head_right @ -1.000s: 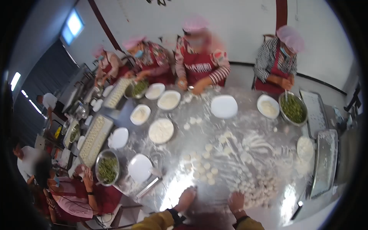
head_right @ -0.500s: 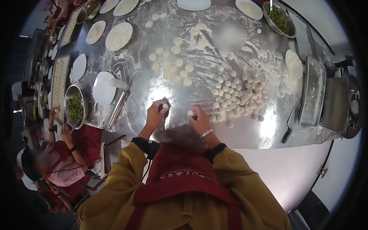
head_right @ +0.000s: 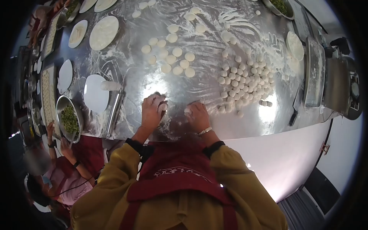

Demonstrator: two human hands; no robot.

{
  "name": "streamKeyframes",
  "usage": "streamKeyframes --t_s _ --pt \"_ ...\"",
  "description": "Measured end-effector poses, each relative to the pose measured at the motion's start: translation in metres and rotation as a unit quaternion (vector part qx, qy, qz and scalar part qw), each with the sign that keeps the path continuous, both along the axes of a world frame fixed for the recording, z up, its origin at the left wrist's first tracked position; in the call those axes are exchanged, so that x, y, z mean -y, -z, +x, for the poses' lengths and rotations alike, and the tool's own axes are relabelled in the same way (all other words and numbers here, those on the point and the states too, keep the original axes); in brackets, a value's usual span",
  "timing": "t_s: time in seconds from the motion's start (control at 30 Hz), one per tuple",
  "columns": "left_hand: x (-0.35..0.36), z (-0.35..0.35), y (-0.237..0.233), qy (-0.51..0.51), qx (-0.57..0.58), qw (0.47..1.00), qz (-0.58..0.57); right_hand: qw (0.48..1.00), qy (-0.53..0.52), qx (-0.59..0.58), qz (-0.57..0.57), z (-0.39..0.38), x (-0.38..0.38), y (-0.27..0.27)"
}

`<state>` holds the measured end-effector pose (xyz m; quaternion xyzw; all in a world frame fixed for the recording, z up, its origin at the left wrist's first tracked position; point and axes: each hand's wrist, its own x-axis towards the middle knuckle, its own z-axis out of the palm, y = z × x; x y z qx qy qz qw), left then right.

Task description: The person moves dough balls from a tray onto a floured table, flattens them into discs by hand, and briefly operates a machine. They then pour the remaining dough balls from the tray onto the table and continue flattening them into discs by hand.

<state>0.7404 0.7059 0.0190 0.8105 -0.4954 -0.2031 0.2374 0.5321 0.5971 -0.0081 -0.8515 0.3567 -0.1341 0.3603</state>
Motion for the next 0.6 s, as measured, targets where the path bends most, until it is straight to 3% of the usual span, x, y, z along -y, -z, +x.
streamKeyframes --t_s 0.17,0.3,0.43,0.53,0.6 --pt "0.047 -0.010 -0.041 0.056 0.124 0.990 -0.024 0.998 0.038 0.033 0.026 -0.003 -0.005 -0.007" --pt "0.058 -0.023 0.026 0.177 0.141 0.974 0.012 0.999 0.029 0.036 0.026 -0.005 -0.007 -0.004" --pt "0.057 -0.021 0.027 0.169 0.154 0.973 0.021 0.998 0.006 0.066 0.003 -0.006 -0.010 0.008" --pt "0.041 -0.003 0.031 0.130 0.195 0.969 0.078 0.991 0.023 0.114 0.067 0.000 -0.018 0.004" --pt "0.030 0.000 0.019 0.105 0.202 0.969 0.093 0.996 0.010 0.077 0.039 0.006 -0.024 0.003"
